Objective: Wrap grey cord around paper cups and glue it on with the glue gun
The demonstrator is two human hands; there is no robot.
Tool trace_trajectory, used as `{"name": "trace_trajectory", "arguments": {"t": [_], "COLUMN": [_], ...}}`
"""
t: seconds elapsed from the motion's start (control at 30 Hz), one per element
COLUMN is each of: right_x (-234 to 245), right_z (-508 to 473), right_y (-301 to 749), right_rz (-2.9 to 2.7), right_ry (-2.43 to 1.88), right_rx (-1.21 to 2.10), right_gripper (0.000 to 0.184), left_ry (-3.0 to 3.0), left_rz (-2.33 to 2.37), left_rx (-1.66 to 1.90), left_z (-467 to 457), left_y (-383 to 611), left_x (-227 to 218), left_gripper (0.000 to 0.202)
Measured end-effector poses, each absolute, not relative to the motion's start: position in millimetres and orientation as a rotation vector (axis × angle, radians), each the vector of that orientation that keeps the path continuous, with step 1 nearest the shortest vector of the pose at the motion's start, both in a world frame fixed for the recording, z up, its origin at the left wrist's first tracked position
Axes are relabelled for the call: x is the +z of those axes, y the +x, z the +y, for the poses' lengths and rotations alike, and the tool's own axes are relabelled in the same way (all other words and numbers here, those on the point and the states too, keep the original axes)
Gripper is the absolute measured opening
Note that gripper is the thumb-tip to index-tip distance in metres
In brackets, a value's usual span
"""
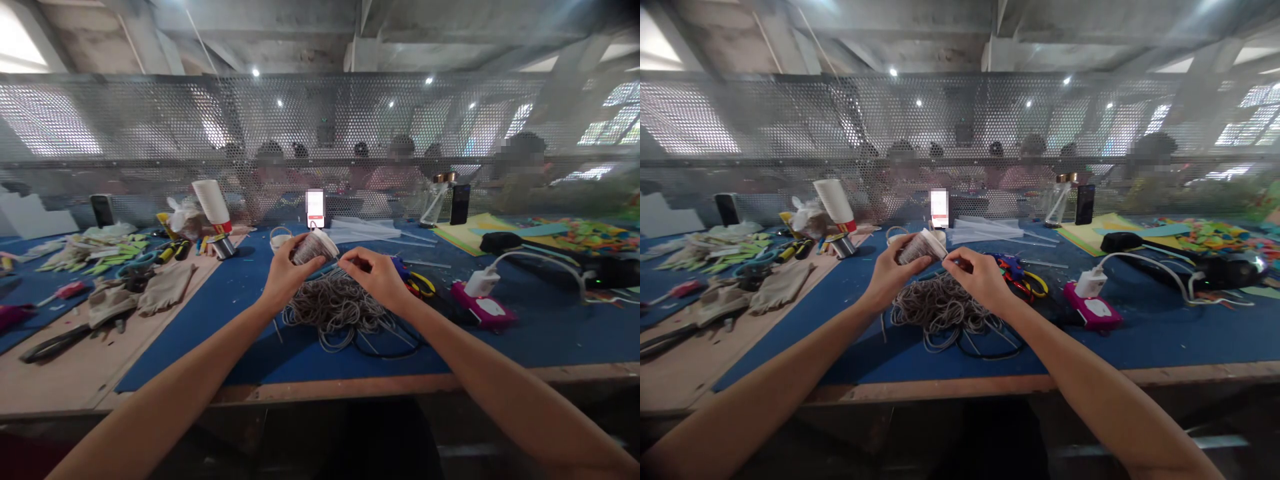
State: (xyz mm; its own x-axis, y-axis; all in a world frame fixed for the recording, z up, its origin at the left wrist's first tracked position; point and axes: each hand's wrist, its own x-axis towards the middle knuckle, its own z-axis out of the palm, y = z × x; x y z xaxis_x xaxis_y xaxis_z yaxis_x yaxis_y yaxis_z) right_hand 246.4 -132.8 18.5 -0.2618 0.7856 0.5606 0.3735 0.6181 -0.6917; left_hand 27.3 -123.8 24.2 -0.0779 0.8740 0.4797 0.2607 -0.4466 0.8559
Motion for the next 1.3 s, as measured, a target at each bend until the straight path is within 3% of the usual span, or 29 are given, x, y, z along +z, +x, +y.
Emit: {"name": "trace_trajectory", "arguments": {"t": [1.3], "right_x": [20], "right_z": [-130], "right_y": [250], "right_rz": [-1.956], "right_ry": [-0.972], "right_rx": [0.396], "right_gripper": [0.02], "left_ry": [1.649], "left_rz": [1.164], "left_rx": [1.519], "left_z": [-118], "left_y": [26], "left_x": [18], "left_gripper": [0.068]}}
